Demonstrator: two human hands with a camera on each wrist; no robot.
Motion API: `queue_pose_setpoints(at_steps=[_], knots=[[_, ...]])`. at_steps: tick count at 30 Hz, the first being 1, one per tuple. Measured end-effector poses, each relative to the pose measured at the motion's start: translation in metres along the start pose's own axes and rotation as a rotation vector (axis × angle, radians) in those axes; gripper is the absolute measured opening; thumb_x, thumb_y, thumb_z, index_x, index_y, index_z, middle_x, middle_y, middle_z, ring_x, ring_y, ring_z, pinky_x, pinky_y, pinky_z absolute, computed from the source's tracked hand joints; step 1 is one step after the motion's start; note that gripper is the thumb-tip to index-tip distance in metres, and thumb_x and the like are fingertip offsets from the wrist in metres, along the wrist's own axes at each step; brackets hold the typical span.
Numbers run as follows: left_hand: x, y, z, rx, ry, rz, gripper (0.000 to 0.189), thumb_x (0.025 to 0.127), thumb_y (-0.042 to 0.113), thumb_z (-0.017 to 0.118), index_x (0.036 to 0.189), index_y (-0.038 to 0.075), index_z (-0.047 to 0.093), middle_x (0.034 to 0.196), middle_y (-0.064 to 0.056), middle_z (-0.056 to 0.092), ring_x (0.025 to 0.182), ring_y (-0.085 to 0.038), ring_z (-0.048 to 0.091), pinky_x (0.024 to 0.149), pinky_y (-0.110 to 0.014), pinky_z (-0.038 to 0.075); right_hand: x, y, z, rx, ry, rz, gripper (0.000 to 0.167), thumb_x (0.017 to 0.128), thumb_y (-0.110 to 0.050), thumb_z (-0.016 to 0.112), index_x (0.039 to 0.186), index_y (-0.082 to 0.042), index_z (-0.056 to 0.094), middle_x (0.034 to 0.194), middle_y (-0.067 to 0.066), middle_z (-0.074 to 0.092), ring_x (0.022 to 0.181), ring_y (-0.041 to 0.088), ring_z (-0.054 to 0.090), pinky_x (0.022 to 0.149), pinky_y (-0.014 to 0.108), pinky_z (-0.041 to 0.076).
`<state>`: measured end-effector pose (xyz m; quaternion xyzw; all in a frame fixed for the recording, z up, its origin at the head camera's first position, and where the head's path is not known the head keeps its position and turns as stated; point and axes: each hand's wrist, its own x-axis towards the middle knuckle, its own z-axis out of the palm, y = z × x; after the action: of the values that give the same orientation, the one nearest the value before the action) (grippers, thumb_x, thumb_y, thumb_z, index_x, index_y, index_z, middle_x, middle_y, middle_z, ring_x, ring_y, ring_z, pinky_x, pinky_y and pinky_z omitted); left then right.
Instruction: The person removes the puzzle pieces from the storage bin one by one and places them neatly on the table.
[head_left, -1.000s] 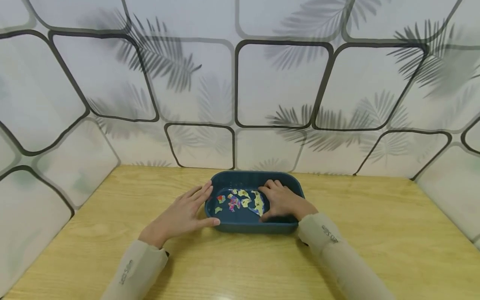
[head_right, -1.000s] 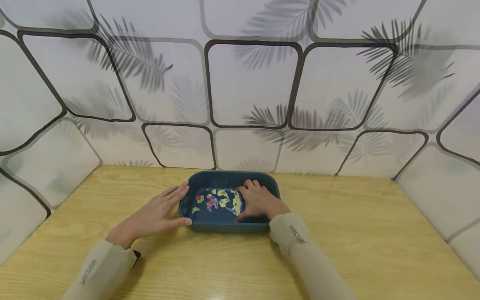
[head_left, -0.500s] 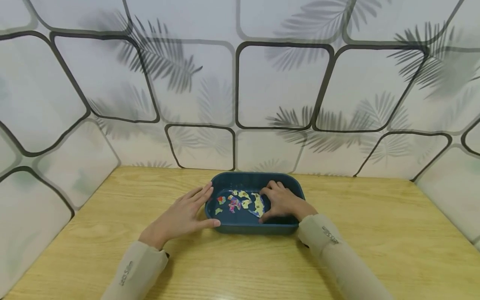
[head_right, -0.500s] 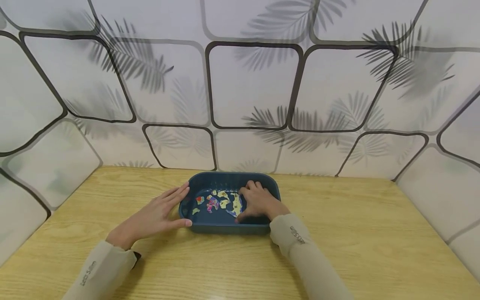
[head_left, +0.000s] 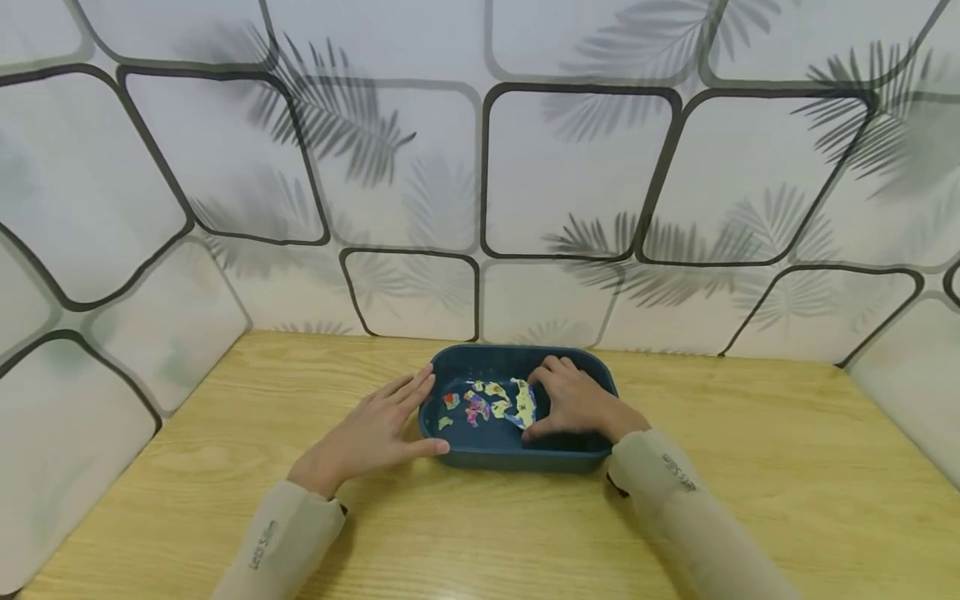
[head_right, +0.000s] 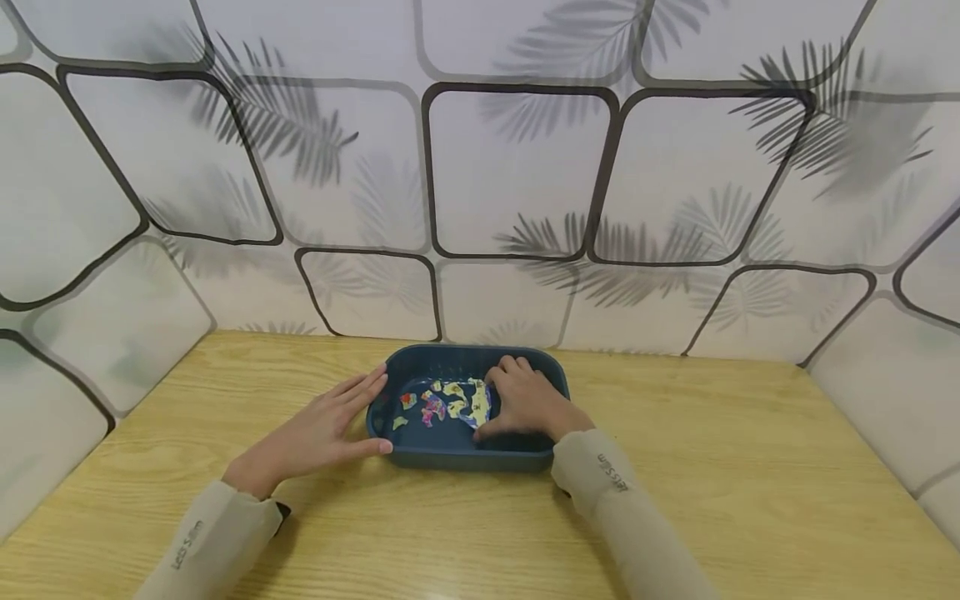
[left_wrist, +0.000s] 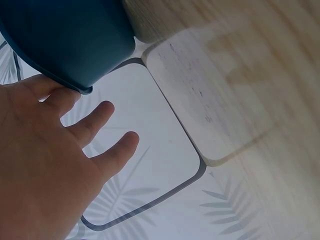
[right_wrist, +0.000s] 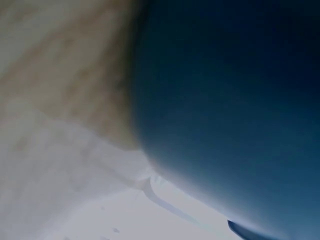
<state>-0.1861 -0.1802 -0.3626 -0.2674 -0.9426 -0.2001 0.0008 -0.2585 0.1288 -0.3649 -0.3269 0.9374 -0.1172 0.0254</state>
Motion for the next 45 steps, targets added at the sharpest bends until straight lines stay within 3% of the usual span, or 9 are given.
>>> queue_pose_setpoints(at_steps=[9,22,34,45], knots=[[-0.001,0.0,0.0,0.009,0.006,0.001,0.095,0.094,0.059,0.064,0.157,-0.003,0.03,0.166,-0.015,0.022,0.147,-0.044,0.027,0.11,-0.07,0.027,-0.003,0.0,-0.019,0.063,0.044,-0.045,0.075,0.075,-0.047,0.088,0.126,0.002,0.062,0.127,0.02,0.054,0.121,0.042,0.048,0.102,0.059,0.042],[-0.001,-0.001,0.0,-0.003,0.001,-0.009,0.096,0.094,0.06,0.064,0.157,-0.003,0.03,0.166,-0.015,0.022,0.148,-0.044,0.025,0.11,-0.069,0.027,-0.011,0.009,-0.037,0.095,0.06,-0.034,0.073,0.076,-0.04,0.09,0.127,0.003,0.06,0.128,0.022,0.052,0.113,0.039,0.045,0.096,0.059,0.044],[0.0,0.0,0.0,-0.015,-0.003,0.002,0.096,0.094,0.059,0.063,0.158,-0.002,0.028,0.167,-0.015,0.02,0.148,-0.044,0.025,0.111,-0.07,0.026,-0.022,0.025,-0.048,0.064,0.126,-0.088,0.07,0.073,-0.039,0.091,0.121,0.004,0.062,0.119,0.018,0.054,0.109,0.039,0.046,0.097,0.062,0.04],[0.001,-0.001,0.0,-0.002,0.003,-0.002,0.095,0.094,0.058,0.064,0.158,-0.002,0.029,0.166,-0.015,0.021,0.147,-0.044,0.027,0.11,-0.07,0.027,-0.032,0.035,-0.063,0.077,0.086,-0.018,0.072,0.077,-0.039,0.09,0.127,0.005,0.06,0.124,0.022,0.051,0.111,0.041,0.044,0.094,0.062,0.041]])
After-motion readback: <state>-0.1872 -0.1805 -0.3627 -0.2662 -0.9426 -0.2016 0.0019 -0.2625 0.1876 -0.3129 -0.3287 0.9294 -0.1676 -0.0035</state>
